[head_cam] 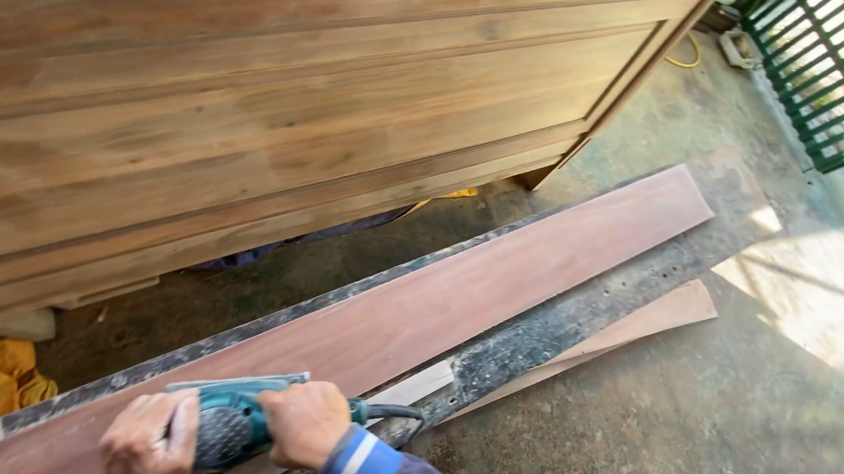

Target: Sanding a long wooden board using an electric orbital sander and then manually using sandpaper sheets.

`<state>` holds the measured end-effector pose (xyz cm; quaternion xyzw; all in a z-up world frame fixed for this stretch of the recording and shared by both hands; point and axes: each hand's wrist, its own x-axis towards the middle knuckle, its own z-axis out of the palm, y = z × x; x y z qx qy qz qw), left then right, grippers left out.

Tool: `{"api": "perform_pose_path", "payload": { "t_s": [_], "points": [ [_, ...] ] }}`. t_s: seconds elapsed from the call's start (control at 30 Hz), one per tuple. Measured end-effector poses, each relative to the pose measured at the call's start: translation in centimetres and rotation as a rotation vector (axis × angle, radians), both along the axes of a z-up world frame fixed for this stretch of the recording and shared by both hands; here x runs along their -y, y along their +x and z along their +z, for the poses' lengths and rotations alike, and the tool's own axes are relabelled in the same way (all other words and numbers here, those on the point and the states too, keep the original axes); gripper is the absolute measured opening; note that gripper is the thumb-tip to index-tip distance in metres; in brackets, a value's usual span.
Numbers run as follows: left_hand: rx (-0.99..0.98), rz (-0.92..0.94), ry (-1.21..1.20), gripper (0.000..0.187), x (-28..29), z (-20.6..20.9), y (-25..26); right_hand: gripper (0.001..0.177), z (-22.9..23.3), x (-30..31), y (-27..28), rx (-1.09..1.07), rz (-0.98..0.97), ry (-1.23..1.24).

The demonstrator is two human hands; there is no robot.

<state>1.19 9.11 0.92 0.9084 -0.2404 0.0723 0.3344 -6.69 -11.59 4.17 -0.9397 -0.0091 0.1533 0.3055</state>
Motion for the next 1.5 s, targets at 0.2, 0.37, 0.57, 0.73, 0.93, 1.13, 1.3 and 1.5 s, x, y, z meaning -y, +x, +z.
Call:
{"api": "perform_pose_path", "payload": {
  "t_s": [0.2,0.37,0.57,0.73,0.93,1.13,1.3,1.5],
  "points": [
    [-0.033,-0.065,-0.123,0.051,11.0,-5.5,-1.0,0.038,0.5,11.5,-3.0,-0.206,-0.191,-0.148],
    [-0.086,-0.055,0.09,0.078,15.4,-13.1,-3.5,0.043,0.7,21.4,-5.6,-0.311,-0.596,-0.188],
    [-0.01,-0.195,0.399,0.084,14.6,-14.5,-6.7,0.057,0.4,33.5,-8.6,-0.314,-0.845,-0.265],
    [-0.049,-0.188,0.472,0.084,14.9,-13.5,-6.8,0.062,-2.4,43.3,-11.7,-0.273,-0.907,-0.297],
    [-0.038,-0.215,0.513,0.084,14.5,-13.0,-7.3,0.047,-2.8,48.3,-15.0,-0.246,-1.033,-0.158],
    [-0.022,-0.22,0.51,0.084,14.6,-13.7,-7.2,0.047,-3.2,47.8,-16.6,-0.219,-0.988,-0.16],
    [0.008,-0.207,0.495,0.084,14.6,-14.3,-7.1,0.049,-2.6,43.7,-15.0,-0.225,-0.849,-0.247],
    [-0.003,-0.234,0.471,0.088,14.2,-15.1,-6.6,0.047,-1.9,37.0,-11.5,-0.319,-0.744,-0.297]
  ]
}}
